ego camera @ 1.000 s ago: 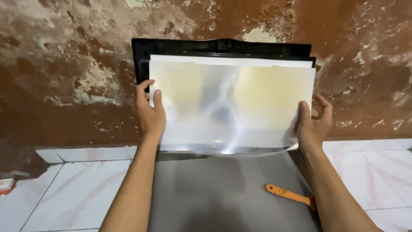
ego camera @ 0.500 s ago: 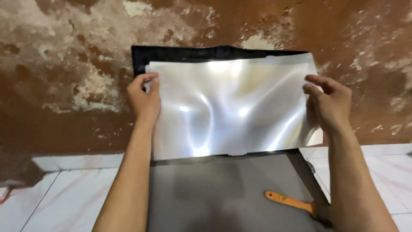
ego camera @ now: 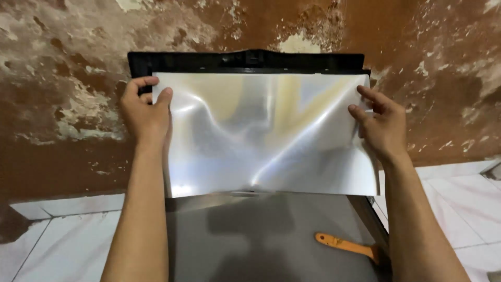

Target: The person works on the floor fitting a white diffuser panel into the open frame of a light fixture, pressing it along the edges and using a utility knife to trim and seat it. They then lift out a translucent sheet from the frame, position a new reflective diffuser sheet over the panel, and smooth and press it into place with both hands.

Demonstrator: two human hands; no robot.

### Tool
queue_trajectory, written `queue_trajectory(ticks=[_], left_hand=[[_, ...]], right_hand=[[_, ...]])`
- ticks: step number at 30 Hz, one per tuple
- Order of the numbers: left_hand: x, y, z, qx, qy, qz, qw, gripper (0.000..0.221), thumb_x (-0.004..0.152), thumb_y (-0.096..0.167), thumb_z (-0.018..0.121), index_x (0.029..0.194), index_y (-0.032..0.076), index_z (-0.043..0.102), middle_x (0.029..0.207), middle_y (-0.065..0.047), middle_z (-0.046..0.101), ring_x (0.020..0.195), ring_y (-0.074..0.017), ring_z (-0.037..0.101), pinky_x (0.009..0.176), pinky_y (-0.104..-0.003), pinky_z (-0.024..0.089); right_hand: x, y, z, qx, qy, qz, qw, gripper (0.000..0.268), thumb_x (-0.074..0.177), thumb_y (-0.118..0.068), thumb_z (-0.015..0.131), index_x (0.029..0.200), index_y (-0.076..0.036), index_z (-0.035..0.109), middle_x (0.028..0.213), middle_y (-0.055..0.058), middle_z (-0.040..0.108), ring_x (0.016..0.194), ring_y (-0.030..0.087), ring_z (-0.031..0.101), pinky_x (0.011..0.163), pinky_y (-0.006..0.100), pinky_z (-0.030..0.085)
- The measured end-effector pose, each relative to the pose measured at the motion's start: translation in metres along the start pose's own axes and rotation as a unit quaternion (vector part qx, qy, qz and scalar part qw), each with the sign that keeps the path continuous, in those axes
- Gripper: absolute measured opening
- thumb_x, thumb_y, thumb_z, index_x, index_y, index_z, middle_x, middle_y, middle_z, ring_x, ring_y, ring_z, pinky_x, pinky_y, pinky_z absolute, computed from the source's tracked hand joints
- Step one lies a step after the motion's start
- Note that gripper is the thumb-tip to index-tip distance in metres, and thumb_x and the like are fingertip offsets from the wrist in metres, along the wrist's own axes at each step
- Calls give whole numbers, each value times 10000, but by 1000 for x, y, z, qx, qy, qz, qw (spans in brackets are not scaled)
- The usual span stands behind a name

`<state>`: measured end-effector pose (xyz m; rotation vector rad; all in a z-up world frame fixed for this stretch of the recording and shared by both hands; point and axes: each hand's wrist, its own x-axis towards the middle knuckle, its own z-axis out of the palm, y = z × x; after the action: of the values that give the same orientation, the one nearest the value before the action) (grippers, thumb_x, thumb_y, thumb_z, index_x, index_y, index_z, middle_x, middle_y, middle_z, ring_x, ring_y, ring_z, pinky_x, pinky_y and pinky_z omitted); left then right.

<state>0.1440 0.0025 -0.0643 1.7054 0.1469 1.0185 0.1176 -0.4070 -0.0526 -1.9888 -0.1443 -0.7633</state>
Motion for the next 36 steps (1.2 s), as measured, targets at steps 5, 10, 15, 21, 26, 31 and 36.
queue_trajectory(ticks=[5,10,15,21,26,31,36], left_hand=[[11,-16,3,11,1,-40,999,276,875,145,782,1079,284,660,765,53,701,675,-82,618,655,-242,493],[6,-11,0,18,-1,-35,999,270,888,129,768,1088,276,663,779,37,702,683,-96,616,682,-266,499],[6,-10,1,27,-4,-44,999,264,892,148,769,1097,278,666,795,43,712,703,-103,624,701,-280,495],[-5,1,6,-35,18,-29,999,266,900,80,737,1120,217,678,813,-15,695,730,-130,612,702,-286,503],[-3,-2,9,29,38,23,999,256,885,68,765,1095,199,702,803,-23,661,767,-183,612,724,-325,512],[-15,0,32,186,59,204,959,323,815,48,842,1095,115,695,1129,-118,534,1043,-384,587,875,-464,505],[-34,11,51,310,96,272,906,424,792,73,872,1169,133,686,1384,-181,339,1230,-480,333,997,-580,340]], right_hand=[[4,23,-2,24,29,-15,999,412,941,-82,768,1339,-159,695,999,168,678,634,140,557,568,269,486],[11,36,-6,30,2,-11,999,383,947,-83,773,1320,-148,713,1033,206,704,678,156,574,551,315,490],[9,30,-6,62,-24,-24,998,411,964,-33,711,1370,-44,642,994,171,662,542,146,550,503,291,484],[6,25,-3,47,-36,-87,994,469,996,95,561,1450,-21,579,1235,284,608,1023,324,644,778,418,547],[-2,11,-2,37,-37,-111,992,502,981,139,543,1468,18,539,1308,299,568,1199,433,586,940,495,503],[2,20,3,37,-21,-127,991,515,977,148,559,1468,-6,550,1301,273,589,1136,406,635,916,461,531],[-2,20,5,63,-16,-132,989,511,969,163,546,1468,59,509,1327,304,561,1209,402,585,977,484,496]])
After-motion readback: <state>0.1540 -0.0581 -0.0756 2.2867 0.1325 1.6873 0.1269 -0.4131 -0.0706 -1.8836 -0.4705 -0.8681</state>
